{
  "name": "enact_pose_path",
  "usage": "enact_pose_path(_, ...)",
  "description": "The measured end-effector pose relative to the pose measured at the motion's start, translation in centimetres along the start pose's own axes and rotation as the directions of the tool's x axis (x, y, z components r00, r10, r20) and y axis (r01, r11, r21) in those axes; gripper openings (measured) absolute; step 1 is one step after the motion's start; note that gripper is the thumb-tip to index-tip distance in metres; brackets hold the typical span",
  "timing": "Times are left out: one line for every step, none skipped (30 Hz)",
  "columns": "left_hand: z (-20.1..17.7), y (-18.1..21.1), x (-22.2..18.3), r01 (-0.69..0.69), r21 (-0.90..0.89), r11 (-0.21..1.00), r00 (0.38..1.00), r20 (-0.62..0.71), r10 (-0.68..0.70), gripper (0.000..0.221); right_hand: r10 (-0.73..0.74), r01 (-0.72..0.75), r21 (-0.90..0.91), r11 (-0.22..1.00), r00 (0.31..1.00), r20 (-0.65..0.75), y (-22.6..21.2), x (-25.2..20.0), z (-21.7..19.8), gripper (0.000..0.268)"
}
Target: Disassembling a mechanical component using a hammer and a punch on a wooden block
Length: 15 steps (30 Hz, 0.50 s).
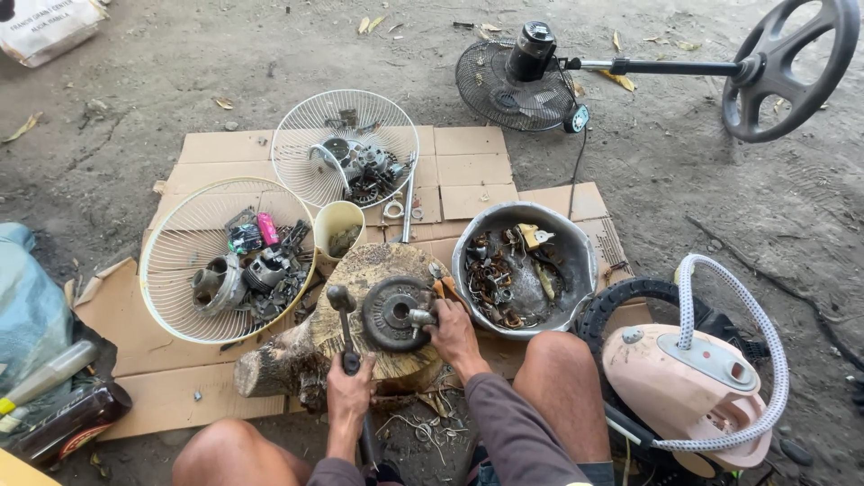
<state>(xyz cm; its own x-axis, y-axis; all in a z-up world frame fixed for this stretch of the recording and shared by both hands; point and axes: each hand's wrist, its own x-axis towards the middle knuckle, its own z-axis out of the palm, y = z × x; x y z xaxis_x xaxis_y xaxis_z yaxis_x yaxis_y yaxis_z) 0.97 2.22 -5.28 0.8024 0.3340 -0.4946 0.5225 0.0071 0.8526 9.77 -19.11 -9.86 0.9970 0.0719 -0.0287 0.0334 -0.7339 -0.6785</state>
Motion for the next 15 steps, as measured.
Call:
enact_pose_path(-0.3, 0.1, -0.2, -0.037, 0.055, 0.998, 0.999, -0.001, 0.037, 0.041, -0.036, 0.034, -0.049, 0.998, 0.999, -0.028, -0.4, -0.3, -0.2, 0.036)
enact_pose_path(-0.7, 0.2, -0.3, -0.074, 0.111, 0.991, 0.997, 0.000, 0.074, 0.057, -0.072, 0.067, -0.098, 0.993, 0.996, -0.055, -0.7, -0.5, -0.3, 0.033)
enact_pose_path(-0.7, 0.5, -0.7, -0.072, 0.112, 0.991, 0.997, -0.001, 0.072, 0.057, -0.072, 0.066, -0.096, 0.993, 0.996, -0.053, -0.8, -0.7, -0.4, 0.033)
enact_pose_path(-0.7, 0.8, -1.1, -0.123, 0.157, 0.980, 0.992, 0.057, 0.115, 0.040, -0.078, 0.073, -0.108, 0.991, 0.996, -0.044, -0.9, -0.8, -0.4, 0.040)
enact_pose_path(-0.6, 1.2, -1.4, -0.179, 0.197, 0.964, 0.980, 0.118, 0.158, 0.023, -0.086, 0.081, -0.121, 0.989, 0.995, -0.039, -1.0, -0.8, -0.5, 0.048)
enact_pose_path(-0.2, 1.5, -1.9, -0.181, 0.197, 0.964, 0.980, 0.118, 0.160, 0.023, -0.088, 0.082, -0.121, 0.989, 0.995, -0.041, -0.8, -0.7, -0.3, 0.048)
enact_pose_path(0.2, 1.8, -2.5, -0.240, 0.243, 0.940, 0.968, 0.133, 0.213, 0.025, -0.091, 0.084, -0.115, 0.990, 0.995, -0.051, -0.6, -0.7, -0.1, 0.038)
enact_pose_path(0.7, 2.1, -3.0, -0.298, 0.287, 0.910, 0.953, 0.150, 0.265, 0.028, -0.094, 0.086, -0.109, 0.990, 0.994, -0.062, -0.4, -0.7, 0.0, 0.029)
enact_pose_path(1.0, 1.6, -2.8, -0.298, 0.288, 0.910, 0.953, 0.148, 0.265, 0.028, -0.095, 0.088, -0.108, 0.990, 0.994, -0.061, -0.5, -0.7, -0.1, 0.029)
enact_pose_path(1.4, 1.1, -2.7, -0.365, 0.322, 0.873, 0.929, 0.187, 0.320, 0.026, -0.112, 0.105, -0.109, 0.988, 0.992, -0.053, -0.5, -0.6, -0.3, 0.027)
enact_pose_path(1.7, 0.6, -2.5, -0.431, 0.354, 0.830, 0.901, 0.227, 0.371, 0.024, -0.128, 0.123, -0.108, 0.986, 0.991, -0.045, -0.6, -0.5, -0.5, 0.025)
enact_pose_path(1.8, 0.9, -2.8, -0.431, 0.356, 0.829, 0.901, 0.226, 0.371, 0.024, -0.129, 0.124, -0.106, 0.987, 0.991, -0.045, -0.7, -0.6, -0.7, 0.025)
enact_pose_path(2.0, 1.2, -3.1, -0.432, 0.412, 0.802, 0.901, 0.244, 0.360, 0.025, -0.139, 0.134, -0.096, 0.986, 0.989, -0.044, -0.8, -0.6, -0.9, 0.026)
enact_pose_path(2.1, 1.5, -3.4, -0.432, 0.467, 0.772, 0.901, 0.260, 0.347, 0.027, -0.148, 0.144, -0.085, 0.986, 0.988, -0.043, -0.9, -0.7, -1.2, 0.027)
enact_pose_path(2.1, 0.2, -2.7, -0.434, 0.470, 0.769, 0.900, 0.261, 0.349, 0.027, -0.148, 0.144, -0.082, 0.986, 0.988, -0.047, -0.4, -0.4, -0.5, 0.027)
